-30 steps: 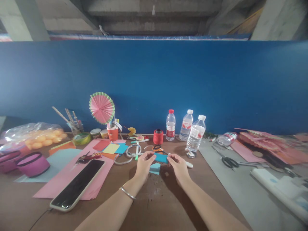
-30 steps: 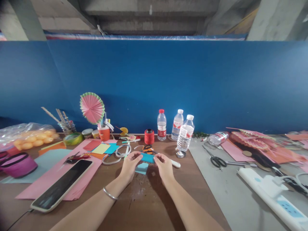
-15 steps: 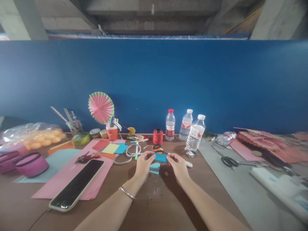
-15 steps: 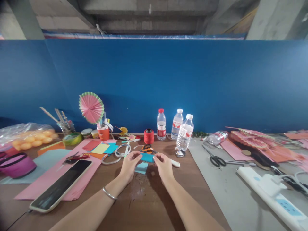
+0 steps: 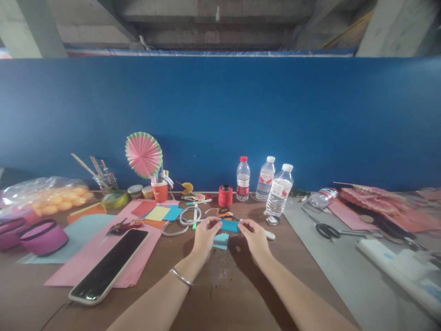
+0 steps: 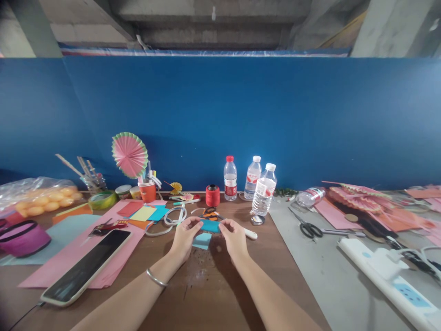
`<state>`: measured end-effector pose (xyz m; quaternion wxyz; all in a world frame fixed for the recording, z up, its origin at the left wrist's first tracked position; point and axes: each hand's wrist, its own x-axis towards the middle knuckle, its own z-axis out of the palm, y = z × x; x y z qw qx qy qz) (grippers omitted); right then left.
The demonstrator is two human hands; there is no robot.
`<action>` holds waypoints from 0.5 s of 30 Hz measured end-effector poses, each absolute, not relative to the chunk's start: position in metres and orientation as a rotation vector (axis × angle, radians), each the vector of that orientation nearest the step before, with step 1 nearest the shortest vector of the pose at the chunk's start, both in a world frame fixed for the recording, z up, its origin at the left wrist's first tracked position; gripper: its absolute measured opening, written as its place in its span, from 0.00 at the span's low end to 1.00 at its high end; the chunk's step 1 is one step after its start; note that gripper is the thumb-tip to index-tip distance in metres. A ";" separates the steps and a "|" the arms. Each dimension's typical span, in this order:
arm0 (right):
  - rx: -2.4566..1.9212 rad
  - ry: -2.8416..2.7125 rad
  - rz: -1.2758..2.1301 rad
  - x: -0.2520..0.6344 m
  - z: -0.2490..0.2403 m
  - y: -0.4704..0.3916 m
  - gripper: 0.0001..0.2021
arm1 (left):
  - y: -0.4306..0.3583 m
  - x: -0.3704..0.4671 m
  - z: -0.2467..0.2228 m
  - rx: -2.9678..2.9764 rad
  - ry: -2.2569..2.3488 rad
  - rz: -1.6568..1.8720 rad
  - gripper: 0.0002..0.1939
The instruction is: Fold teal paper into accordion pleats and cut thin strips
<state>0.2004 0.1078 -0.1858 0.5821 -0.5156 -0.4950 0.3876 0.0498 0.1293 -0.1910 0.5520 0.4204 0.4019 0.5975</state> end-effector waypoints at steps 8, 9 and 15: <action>-1.218 -1.158 0.901 0.200 -0.184 0.106 0.12 | 0.131 0.050 -0.193 0.990 0.940 1.412 0.15; -1.216 -1.162 0.899 0.200 -0.184 0.106 0.12 | 0.131 0.050 -0.193 0.993 0.943 1.408 0.14; -1.223 -1.199 0.890 0.200 -0.183 0.106 0.12 | 0.128 0.048 -0.186 1.201 1.031 1.395 0.09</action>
